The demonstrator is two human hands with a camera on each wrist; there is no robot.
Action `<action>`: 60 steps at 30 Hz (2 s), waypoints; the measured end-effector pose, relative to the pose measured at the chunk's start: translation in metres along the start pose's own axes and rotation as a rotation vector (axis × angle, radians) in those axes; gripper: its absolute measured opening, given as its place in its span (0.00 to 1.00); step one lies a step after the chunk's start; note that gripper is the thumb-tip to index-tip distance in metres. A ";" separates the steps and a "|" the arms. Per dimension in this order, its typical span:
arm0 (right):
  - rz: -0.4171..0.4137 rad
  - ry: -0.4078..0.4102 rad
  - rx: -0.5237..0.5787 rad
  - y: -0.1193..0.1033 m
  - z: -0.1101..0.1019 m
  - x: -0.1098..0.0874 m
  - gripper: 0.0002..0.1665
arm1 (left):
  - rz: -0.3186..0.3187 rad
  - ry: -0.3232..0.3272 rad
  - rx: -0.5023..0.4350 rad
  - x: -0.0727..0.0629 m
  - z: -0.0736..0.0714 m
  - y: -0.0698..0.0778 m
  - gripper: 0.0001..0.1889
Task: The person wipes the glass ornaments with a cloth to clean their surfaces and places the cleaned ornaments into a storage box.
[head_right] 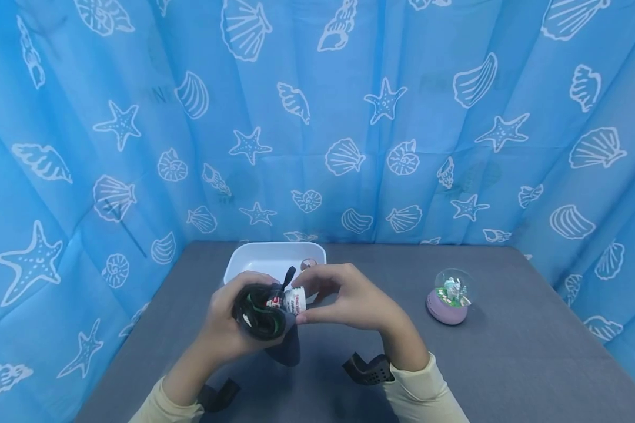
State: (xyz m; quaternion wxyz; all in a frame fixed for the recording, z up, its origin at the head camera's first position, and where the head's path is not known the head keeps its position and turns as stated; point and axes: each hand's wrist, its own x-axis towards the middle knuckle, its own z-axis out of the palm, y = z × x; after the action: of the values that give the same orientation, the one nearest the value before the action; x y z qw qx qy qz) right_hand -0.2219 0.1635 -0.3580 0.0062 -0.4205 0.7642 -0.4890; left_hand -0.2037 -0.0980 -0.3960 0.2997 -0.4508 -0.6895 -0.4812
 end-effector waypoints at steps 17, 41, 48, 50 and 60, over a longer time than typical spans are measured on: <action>0.078 -0.059 0.108 0.005 0.000 0.002 0.22 | 0.001 -0.032 0.001 0.000 0.002 0.002 0.38; -0.035 -0.024 -0.028 0.000 -0.008 -0.005 0.30 | 0.009 -0.027 0.014 0.000 0.001 0.001 0.37; -0.055 0.002 -0.020 -0.002 -0.008 -0.005 0.33 | 0.006 -0.029 0.007 -0.001 0.002 0.001 0.37; -0.052 0.007 -0.026 -0.002 -0.008 -0.005 0.33 | 0.006 -0.031 0.007 -0.001 0.002 0.001 0.37; -0.058 0.029 -0.069 -0.002 -0.007 -0.003 0.31 | -0.004 -0.032 0.015 -0.001 0.001 0.002 0.36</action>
State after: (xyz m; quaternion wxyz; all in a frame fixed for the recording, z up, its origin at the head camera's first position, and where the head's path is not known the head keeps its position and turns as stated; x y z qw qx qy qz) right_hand -0.2215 0.1701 -0.3547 -0.0338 -0.4354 0.7681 -0.4683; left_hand -0.2020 -0.0967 -0.3962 0.2911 -0.4546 -0.6989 -0.4692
